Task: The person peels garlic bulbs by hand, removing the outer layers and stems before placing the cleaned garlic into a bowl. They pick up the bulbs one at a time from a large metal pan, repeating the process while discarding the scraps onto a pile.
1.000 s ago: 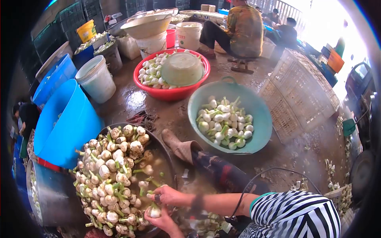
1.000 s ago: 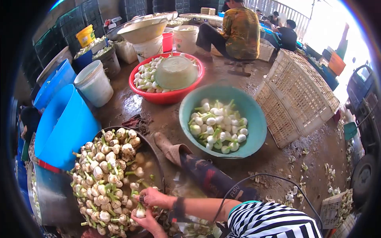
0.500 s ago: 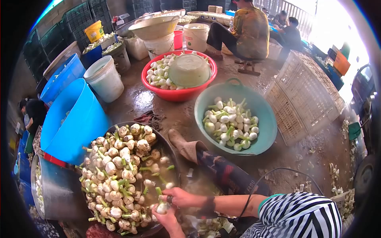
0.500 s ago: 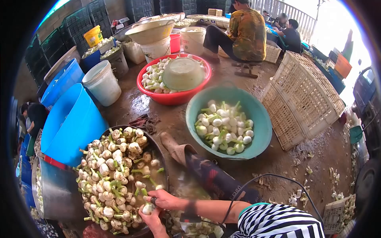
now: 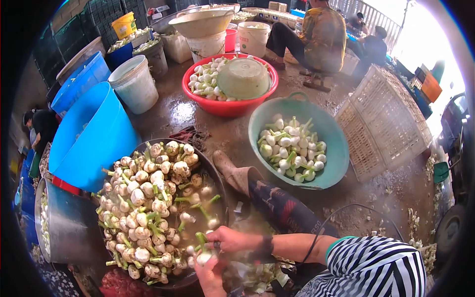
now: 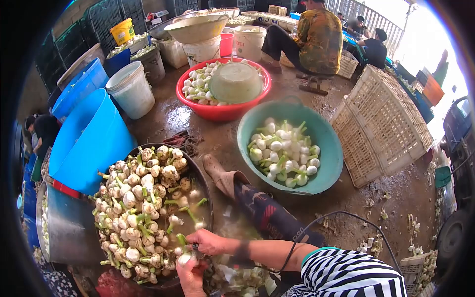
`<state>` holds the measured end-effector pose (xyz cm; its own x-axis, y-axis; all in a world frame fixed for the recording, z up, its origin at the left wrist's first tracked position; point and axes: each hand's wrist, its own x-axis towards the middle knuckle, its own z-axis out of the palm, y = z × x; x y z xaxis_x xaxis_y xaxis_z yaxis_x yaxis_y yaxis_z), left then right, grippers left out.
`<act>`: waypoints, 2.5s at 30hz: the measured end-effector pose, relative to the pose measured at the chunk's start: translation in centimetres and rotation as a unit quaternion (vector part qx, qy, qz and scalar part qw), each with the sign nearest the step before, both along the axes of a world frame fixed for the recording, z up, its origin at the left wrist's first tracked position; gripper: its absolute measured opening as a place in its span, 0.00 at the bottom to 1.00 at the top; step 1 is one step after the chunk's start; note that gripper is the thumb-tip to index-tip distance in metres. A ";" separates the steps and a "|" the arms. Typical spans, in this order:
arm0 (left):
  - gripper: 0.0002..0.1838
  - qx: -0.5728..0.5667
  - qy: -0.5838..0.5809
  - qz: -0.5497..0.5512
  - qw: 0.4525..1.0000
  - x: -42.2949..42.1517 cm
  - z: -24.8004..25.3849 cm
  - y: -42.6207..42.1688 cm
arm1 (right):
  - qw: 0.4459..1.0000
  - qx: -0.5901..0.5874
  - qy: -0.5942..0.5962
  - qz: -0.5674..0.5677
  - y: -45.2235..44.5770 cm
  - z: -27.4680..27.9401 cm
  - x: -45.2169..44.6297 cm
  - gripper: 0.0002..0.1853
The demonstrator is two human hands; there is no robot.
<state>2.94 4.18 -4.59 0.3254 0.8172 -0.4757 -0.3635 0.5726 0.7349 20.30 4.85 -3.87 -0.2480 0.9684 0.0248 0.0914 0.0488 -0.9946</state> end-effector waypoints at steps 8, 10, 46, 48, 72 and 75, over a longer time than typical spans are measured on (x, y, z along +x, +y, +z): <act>0.42 -0.170 -0.307 -0.128 0.928 -1.9 0.1 1.0 | 0.943 -0.146 0.207 -0.217 -1.2 0.4 -3.8 0.06; 0.36 -0.247 -0.091 0.101 0.959 -1.3 -2.4 1.3 | 0.970 -0.057 0.069 -0.224 -1.2 2.3 -2.3 0.14; 0.30 0.197 -0.048 0.055 0.978 -2.2 3.5 -2.4 | 0.989 -0.128 -0.030 -0.072 -4.7 6.6 -0.7 0.15; 0.27 0.240 0.027 0.041 0.970 -2.0 3.7 -2.5 | 0.996 -0.025 -0.068 -0.042 -3.8 7.4 -0.9 0.14; 0.32 0.030 -0.352 0.161 0.922 -2.6 3.5 -1.1 | 0.971 -0.186 0.148 -0.025 -8.8 7.5 -0.3 0.25; 0.30 0.045 -0.358 0.154 0.920 -3.4 0.2 -0.8 | 0.915 -0.115 0.386 -0.009 -11.0 7.9 -0.1 0.21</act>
<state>-0.45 3.36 -4.40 0.2752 0.9486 -0.1566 -0.9075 0.3100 0.2833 20.19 -6.16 4.03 -0.2272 0.9737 -0.0186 -0.6440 -0.1646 -0.7471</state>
